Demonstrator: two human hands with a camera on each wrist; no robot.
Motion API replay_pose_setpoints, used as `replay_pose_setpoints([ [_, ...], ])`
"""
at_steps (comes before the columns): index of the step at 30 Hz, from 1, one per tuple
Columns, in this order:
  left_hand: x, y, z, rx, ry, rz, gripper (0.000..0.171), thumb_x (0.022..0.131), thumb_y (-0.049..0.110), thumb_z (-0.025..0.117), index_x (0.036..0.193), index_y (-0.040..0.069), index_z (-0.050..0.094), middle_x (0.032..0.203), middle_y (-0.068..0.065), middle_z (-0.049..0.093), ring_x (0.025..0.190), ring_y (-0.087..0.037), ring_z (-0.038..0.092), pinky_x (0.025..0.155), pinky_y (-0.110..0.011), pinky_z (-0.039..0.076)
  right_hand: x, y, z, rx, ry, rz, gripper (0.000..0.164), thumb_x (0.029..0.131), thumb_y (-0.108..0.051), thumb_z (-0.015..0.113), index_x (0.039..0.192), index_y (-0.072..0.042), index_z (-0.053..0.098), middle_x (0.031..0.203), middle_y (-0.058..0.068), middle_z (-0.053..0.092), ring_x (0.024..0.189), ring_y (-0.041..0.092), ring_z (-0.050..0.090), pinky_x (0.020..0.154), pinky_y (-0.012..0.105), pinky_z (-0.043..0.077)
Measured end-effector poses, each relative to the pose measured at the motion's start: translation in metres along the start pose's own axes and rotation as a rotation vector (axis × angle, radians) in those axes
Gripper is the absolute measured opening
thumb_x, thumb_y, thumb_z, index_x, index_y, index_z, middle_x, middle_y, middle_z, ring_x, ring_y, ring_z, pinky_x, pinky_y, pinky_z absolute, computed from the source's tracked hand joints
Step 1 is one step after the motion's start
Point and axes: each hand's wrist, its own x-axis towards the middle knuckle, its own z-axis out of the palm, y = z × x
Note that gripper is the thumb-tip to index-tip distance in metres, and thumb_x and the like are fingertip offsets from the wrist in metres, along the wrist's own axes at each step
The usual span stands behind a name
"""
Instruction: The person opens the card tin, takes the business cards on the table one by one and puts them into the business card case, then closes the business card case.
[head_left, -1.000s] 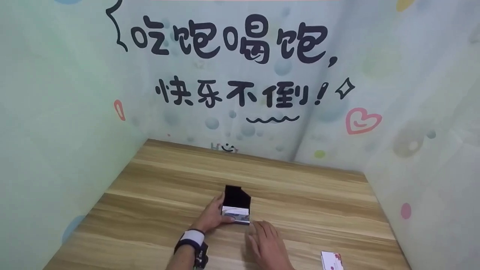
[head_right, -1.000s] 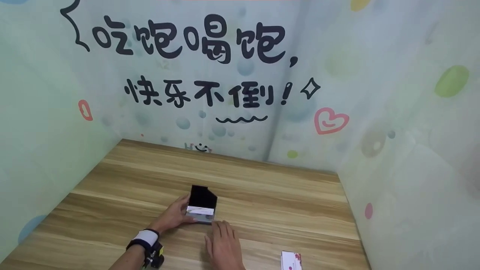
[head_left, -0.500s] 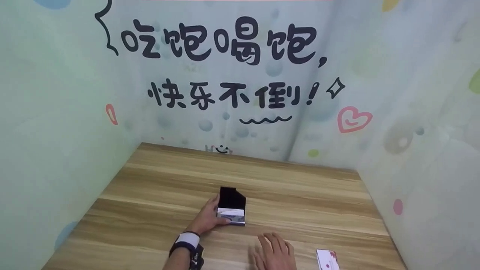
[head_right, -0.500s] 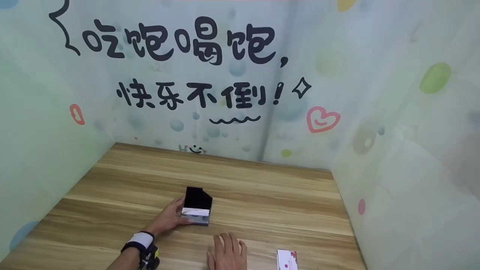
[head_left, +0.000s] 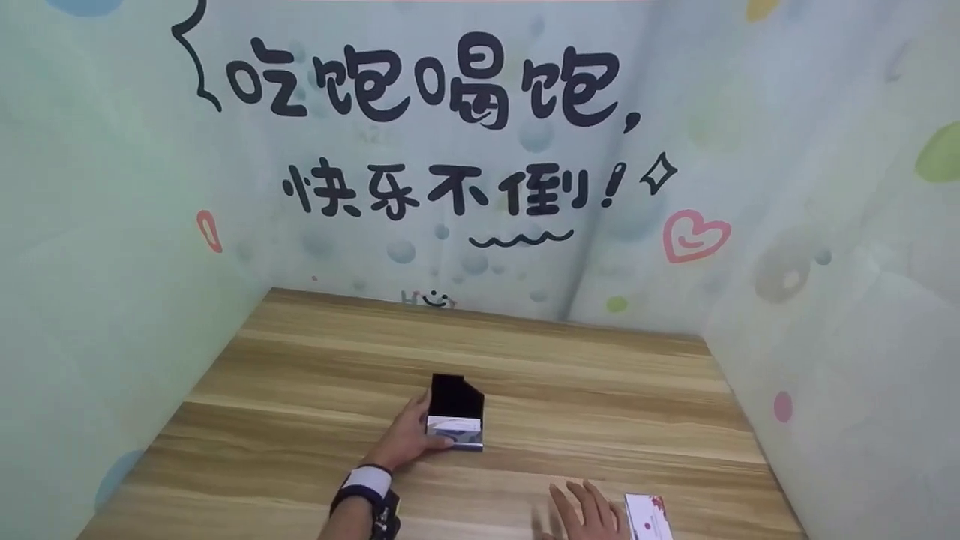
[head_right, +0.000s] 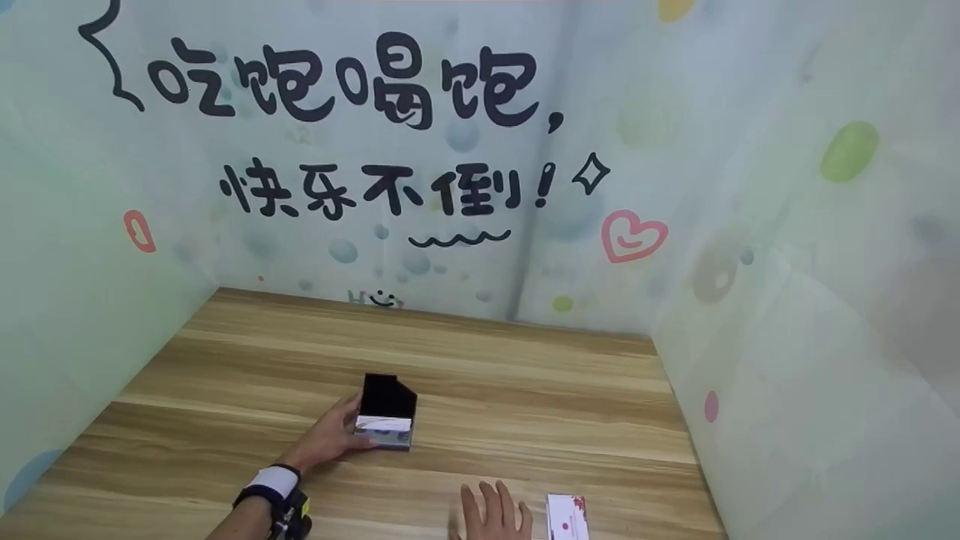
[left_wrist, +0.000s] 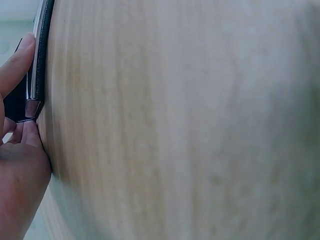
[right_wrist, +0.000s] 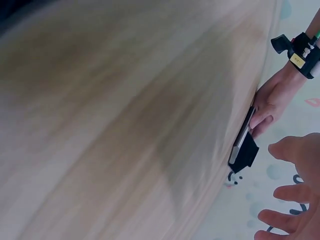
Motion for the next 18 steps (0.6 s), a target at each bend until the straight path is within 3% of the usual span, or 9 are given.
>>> replay_pose_setpoints([
  [6, -0.001, -0.005, -0.001, -0.04, 0.0, 0.008, 0.099, 0.065, 0.022, 0.081, 0.143, 0.0, 0.023, 0.147, -0.027, 0.024, 0.136, -0.042, 0.02, 0.112, -0.051, 0.017, -0.018, 0.02, 0.011, 0.024, 0.054, 0.083, 0.059, 0.073, -0.069, 0.05, 0.106, -0.023, 0.065, 0.099, 0.003, 0.064, 0.093, 0.028, 0.061, 0.066, 0.046, 0.045],
  [9, -0.001, -0.006, 0.0, -0.066, -0.004, 0.007, 0.099, 0.065, 0.021, 0.081, 0.144, 0.001, 0.023, 0.147, -0.026, 0.023, 0.137, -0.04, 0.019, 0.113, -0.05, 0.016, -0.026, 0.029, 0.018, 0.001, 0.11, 0.134, 0.051, 0.09, -0.058, 0.036, 0.101, -0.02, 0.067, 0.096, 0.005, 0.065, 0.089, 0.03, 0.062, 0.064, 0.046, 0.044],
  [11, -0.001, -0.005, 0.0, -0.07, 0.0, 0.004, 0.099, 0.065, 0.021, 0.081, 0.143, 0.001, 0.024, 0.147, -0.027, 0.023, 0.136, -0.041, 0.02, 0.113, -0.051, 0.016, -0.031, 0.034, 0.022, -0.004, 0.135, 0.164, 0.039, 0.093, -0.044, 0.038, 0.1, -0.017, 0.066, 0.096, 0.007, 0.064, 0.088, 0.03, 0.061, 0.063, 0.047, 0.042],
  [13, -0.001, -0.003, 0.001, -0.072, 0.006, -0.009, 0.099, 0.065, 0.021, 0.081, 0.143, 0.001, 0.024, 0.147, -0.027, 0.023, 0.136, -0.041, 0.02, 0.113, -0.051, 0.016, -0.035, 0.039, 0.023, -0.012, 0.146, 0.185, 0.026, 0.088, -0.029, 0.047, 0.099, -0.016, 0.066, 0.098, 0.008, 0.064, 0.088, 0.03, 0.061, 0.063, 0.048, 0.042],
  [16, 0.0, 0.0, 0.002, -0.06, 0.012, -0.031, 0.098, 0.065, 0.022, 0.081, 0.143, 0.001, 0.025, 0.147, -0.027, 0.023, 0.136, -0.042, 0.02, 0.113, -0.052, 0.015, -0.041, 0.048, 0.023, 0.026, 0.183, 0.203, 0.036, 0.066, -0.024, 0.059, 0.1, -0.013, 0.065, 0.099, 0.011, 0.063, 0.087, 0.031, 0.061, 0.063, 0.047, 0.039],
  [18, -0.002, 0.002, 0.001, -0.045, 0.011, -0.041, 0.098, 0.065, 0.023, 0.081, 0.143, 0.001, 0.025, 0.147, -0.028, 0.021, 0.136, -0.042, 0.018, 0.113, -0.052, 0.015, -0.043, 0.053, 0.024, 0.038, 0.234, 0.203, 0.037, 0.067, -0.026, 0.059, 0.1, -0.011, 0.066, 0.098, 0.012, 0.063, 0.085, 0.032, 0.061, 0.062, 0.046, 0.038],
])
